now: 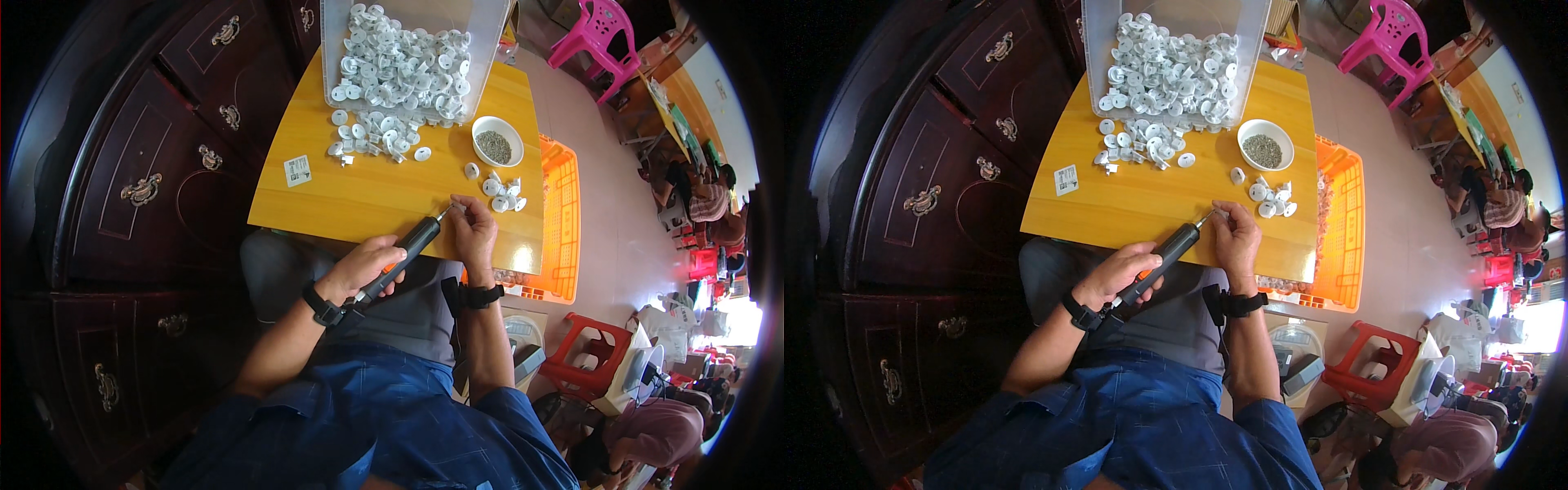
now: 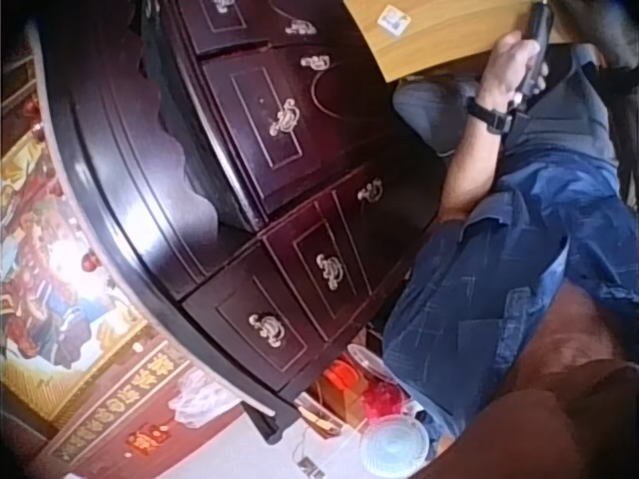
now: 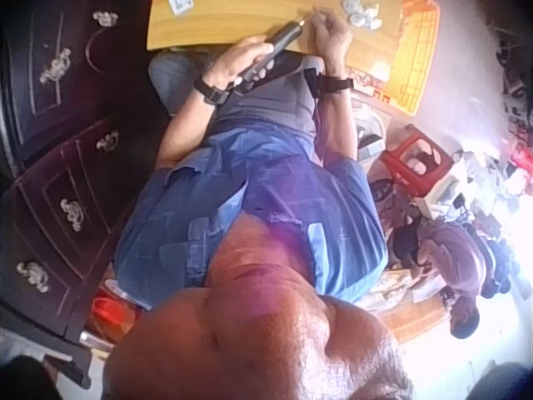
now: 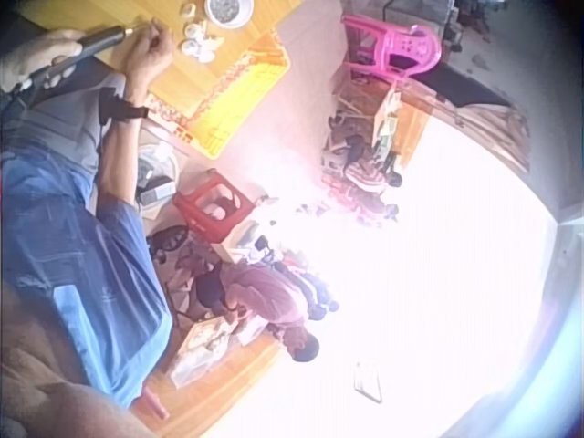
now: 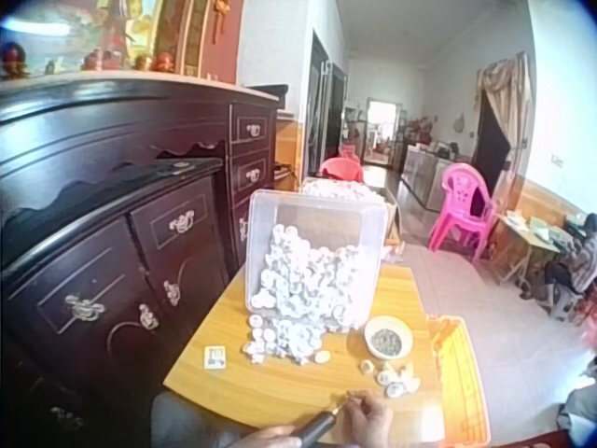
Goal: Assembling small plastic shoe components using an electric screwdriver.
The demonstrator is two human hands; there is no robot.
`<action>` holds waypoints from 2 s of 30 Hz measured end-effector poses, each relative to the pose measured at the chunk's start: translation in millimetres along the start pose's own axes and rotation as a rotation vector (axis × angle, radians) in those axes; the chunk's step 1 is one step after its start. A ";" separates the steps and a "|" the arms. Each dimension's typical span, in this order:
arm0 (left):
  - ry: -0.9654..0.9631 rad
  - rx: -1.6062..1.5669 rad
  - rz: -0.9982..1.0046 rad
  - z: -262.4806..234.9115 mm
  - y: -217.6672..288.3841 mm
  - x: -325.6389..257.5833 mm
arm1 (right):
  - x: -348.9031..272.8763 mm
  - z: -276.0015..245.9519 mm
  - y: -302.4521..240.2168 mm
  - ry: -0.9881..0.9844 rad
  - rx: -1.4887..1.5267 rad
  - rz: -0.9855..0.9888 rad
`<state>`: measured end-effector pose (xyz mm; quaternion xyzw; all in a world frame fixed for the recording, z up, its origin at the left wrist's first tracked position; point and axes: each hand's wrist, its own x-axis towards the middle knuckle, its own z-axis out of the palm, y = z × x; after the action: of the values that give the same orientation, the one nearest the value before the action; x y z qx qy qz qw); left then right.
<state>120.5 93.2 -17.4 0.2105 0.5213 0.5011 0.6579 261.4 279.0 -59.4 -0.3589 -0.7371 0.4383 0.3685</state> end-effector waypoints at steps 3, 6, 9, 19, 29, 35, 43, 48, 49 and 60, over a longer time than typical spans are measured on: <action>-0.006 0.026 -0.001 0.7 2.2 0.5 | 0.8 0.3 4.0 0.005 0.010 -0.005; -0.002 0.052 -0.001 0.9 4.1 0.3 | 0.6 0.0 3.5 0.004 0.004 0.001; 0.012 0.071 -0.006 0.6 5.1 0.6 | 0.4 0.7 1.0 0.006 0.026 0.008; 0.005 0.066 -0.021 1.0 6.2 2.5 | 2.0 0.7 7.1 0.010 0.036 0.020; -0.070 0.035 0.023 6.7 13.4 2.7 | 8.8 -10.3 -4.5 -0.029 0.439 0.248; 0.010 0.065 0.099 -19.8 21.0 -6.7 | 7.8 -31.7 -14.7 0.114 -0.040 0.004; 0.031 0.263 0.157 -50.4 18.0 1.3 | 24.8 -40.3 -28.0 0.213 -0.561 -0.268; -0.057 0.315 0.199 -48.5 20.0 4.0 | 46.8 -27.7 -40.9 -0.006 -0.722 -0.492; -0.065 0.316 0.204 -46.8 21.1 1.8 | 52.4 -23.3 -34.9 -0.104 -0.761 -0.558; -0.005 0.147 0.139 -57.4 23.9 1.0 | 73.8 -56.5 -10.4 -0.411 -0.911 -0.727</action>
<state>58.5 89.8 -19.9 0.2951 0.5392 0.5052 0.6058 273.0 359.7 -13.6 -0.1140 -0.9813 -0.0138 0.1544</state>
